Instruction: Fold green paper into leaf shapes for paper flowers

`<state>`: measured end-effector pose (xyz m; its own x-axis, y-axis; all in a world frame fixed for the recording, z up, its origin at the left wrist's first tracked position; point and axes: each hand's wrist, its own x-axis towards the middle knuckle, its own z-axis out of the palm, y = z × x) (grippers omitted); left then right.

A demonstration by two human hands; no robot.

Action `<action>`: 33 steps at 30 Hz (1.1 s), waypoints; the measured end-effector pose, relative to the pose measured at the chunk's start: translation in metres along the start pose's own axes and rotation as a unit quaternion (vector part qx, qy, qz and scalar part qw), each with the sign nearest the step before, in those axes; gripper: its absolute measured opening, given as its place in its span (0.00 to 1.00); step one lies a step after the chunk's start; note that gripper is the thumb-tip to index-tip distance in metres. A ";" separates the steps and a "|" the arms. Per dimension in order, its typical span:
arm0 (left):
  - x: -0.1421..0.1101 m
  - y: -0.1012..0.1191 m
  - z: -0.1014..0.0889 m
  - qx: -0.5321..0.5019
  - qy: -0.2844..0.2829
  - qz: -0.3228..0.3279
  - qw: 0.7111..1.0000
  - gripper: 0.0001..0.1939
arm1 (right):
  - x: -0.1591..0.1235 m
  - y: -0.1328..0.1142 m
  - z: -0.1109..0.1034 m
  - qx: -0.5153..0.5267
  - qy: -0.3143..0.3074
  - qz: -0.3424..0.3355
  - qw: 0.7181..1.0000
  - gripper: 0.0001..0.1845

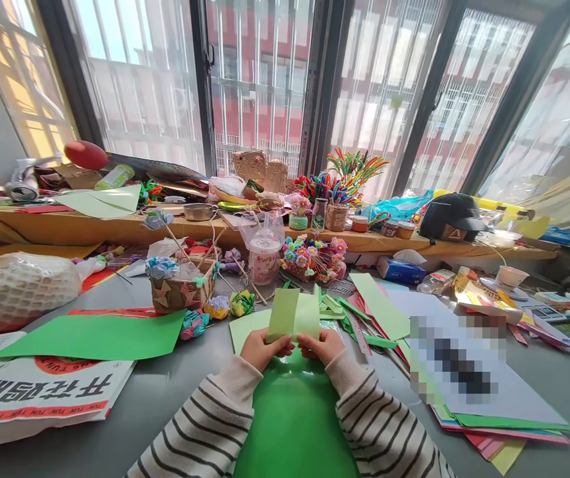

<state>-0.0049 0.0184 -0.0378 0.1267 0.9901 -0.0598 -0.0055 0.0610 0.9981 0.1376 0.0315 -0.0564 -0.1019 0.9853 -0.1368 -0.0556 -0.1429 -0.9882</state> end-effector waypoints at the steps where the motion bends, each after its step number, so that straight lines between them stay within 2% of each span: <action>1: 0.000 0.000 0.000 0.000 0.001 -0.003 1.000 0.13 | 0.000 0.000 0.000 -0.008 0.006 -0.005 1.000 0.16; 6: 0.003 -0.006 0.000 0.020 0.002 -0.003 1.000 0.13 | -0.001 0.000 0.000 -0.015 0.027 -0.019 0.999 0.15; 9: 0.003 -0.008 -0.001 0.029 0.012 0.016 0.999 0.14 | 0.000 0.001 0.001 0.008 0.012 -0.012 1.000 0.16; 17: 0.001 -0.005 -0.001 0.018 -0.007 0.033 0.999 0.14 | 0.002 0.001 0.001 0.065 -0.007 0.015 0.998 0.19; 25: 0.005 -0.011 0.000 0.042 0.014 0.013 0.999 0.15 | -0.001 -0.001 0.002 0.023 0.003 -0.007 1.000 0.15; 33: 0.005 -0.013 0.000 0.097 0.016 0.046 0.994 0.14 | -0.002 -0.001 0.004 -0.012 0.011 -0.016 1.000 0.14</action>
<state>-0.0044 0.0229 -0.0511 0.1018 0.9942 0.0343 0.1754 -0.0519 0.9831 0.1337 0.0296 -0.0547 -0.0794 0.9912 -0.1055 -0.0346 -0.1085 -0.9935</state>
